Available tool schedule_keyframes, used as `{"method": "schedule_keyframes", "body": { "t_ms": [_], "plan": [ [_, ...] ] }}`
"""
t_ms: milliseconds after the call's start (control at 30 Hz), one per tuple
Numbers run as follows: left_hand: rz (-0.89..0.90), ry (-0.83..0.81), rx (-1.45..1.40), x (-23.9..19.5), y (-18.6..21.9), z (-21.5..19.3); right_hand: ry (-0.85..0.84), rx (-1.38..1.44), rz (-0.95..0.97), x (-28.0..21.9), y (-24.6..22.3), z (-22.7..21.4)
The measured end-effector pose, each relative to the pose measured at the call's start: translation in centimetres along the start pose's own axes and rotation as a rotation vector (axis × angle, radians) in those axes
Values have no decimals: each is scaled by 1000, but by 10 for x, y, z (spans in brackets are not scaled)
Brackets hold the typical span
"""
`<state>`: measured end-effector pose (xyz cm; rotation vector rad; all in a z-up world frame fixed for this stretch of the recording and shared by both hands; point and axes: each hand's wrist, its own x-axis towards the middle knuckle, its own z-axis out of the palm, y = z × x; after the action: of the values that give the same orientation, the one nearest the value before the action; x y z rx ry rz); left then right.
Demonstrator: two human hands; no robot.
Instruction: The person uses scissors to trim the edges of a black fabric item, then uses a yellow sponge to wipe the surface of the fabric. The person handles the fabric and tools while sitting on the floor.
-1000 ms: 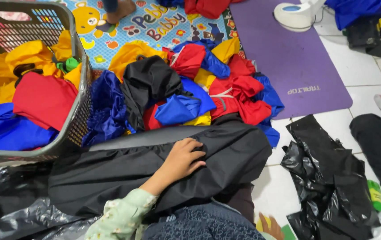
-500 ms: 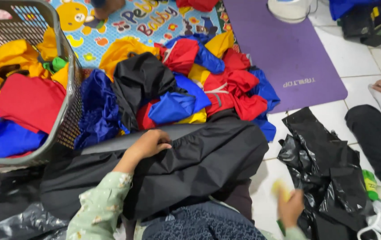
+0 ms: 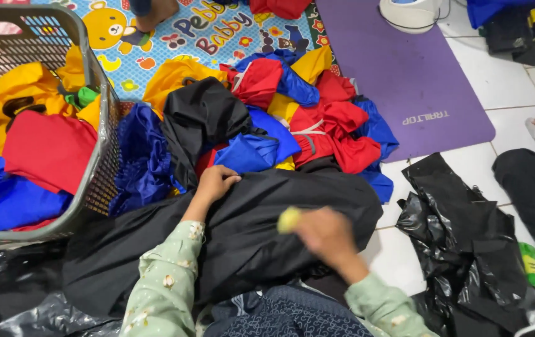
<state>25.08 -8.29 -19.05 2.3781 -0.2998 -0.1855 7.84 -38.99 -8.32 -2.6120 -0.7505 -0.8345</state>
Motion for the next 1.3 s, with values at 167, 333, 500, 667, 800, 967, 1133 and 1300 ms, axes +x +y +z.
{"method": "schedule_keyframes", "body": {
  "t_ms": [167,333,500,667,800,967,1133,1300],
  "plan": [
    [-66,-49,66,-5,-10,28,161,-531,441,-45,88,-27],
    [-96,-39,259,29,-10,41,110,270,663,5,-39,-36],
    [-80,-185,130,42,-25,40,-44,81,325,-47,13,5],
    [-87,-316,-242,48,-45,44,107,-685,547,-60,107,-51],
    [40,-384,-192,64,-56,40,387,-42,818,-5,36,-36],
    [-14,-383,122,90,-78,65,-126,520,275,12,-36,12],
    [-230,-495,-20,81,-104,81,57,-516,383,-18,91,14],
    [-208,-421,-314,93,-124,95,295,-275,733,-10,90,-19]
  ]
}}
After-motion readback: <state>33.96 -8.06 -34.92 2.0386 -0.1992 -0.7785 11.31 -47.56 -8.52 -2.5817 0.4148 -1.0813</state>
